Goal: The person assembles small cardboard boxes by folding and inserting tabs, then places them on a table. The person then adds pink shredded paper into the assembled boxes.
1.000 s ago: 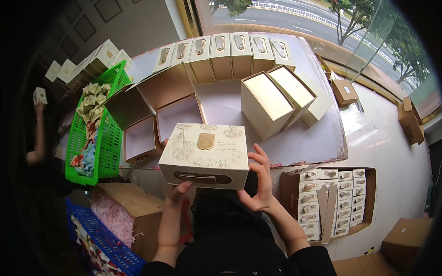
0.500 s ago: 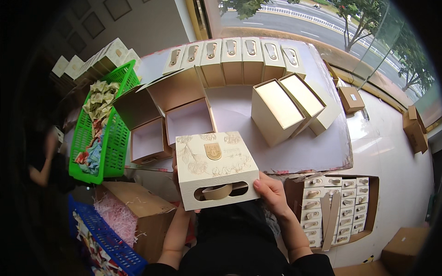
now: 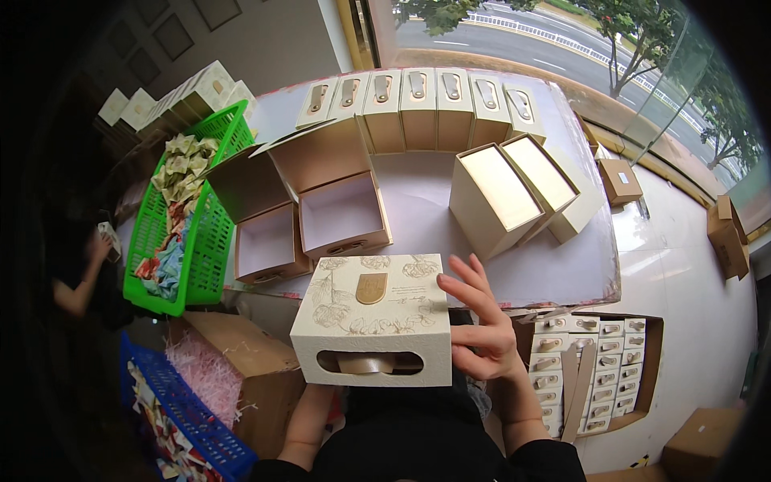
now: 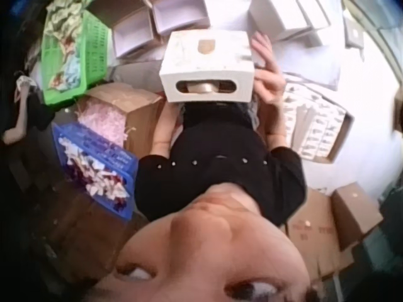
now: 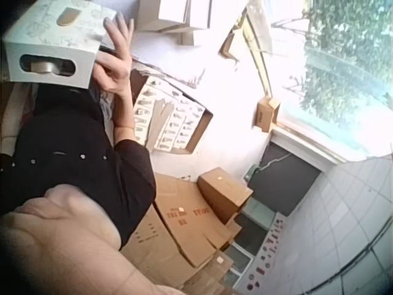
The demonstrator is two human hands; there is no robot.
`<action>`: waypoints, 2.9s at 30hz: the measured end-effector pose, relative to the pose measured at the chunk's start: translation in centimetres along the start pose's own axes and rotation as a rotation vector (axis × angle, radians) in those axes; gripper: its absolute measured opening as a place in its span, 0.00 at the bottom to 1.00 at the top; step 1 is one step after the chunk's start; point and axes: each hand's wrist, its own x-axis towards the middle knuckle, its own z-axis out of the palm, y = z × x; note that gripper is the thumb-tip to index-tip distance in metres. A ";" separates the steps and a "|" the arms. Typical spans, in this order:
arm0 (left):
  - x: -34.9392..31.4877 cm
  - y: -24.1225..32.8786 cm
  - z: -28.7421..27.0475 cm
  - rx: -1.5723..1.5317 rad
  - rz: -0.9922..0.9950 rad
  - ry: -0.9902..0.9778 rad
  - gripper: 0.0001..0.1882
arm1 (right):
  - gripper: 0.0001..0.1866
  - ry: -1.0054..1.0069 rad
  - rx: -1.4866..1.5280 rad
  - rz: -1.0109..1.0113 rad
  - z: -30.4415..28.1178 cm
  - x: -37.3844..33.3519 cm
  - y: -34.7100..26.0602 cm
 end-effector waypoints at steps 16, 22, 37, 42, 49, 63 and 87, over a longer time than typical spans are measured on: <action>-1.8 3.3 0.5 -0.203 -0.573 -0.002 0.56 | 0.28 0.161 -0.427 -0.097 1.4 3.3 -0.3; -0.6 3.6 -0.2 -0.134 -0.530 -0.036 0.61 | 0.26 0.391 -0.094 0.172 1.7 2.7 0.0; 1.9 7.3 -1.6 -0.818 -0.977 0.197 0.33 | 0.23 0.454 0.540 0.818 0.8 4.6 1.9; -0.1 3.8 -4.5 -0.274 -0.343 -0.402 0.55 | 0.17 0.401 0.388 0.675 -0.2 3.7 1.9; -0.3 4.3 -0.8 0.574 -0.073 -0.649 0.41 | 0.14 0.451 -0.239 0.446 0.0 3.7 3.8; -0.2 3.6 4.4 0.657 -0.064 -0.371 0.11 | 0.24 0.334 -1.446 -0.007 -2.5 5.1 2.1; 8.1 -4.6 10.1 1.031 0.073 -0.258 0.17 | 0.20 0.617 -1.223 -0.159 -5.9 -3.5 0.2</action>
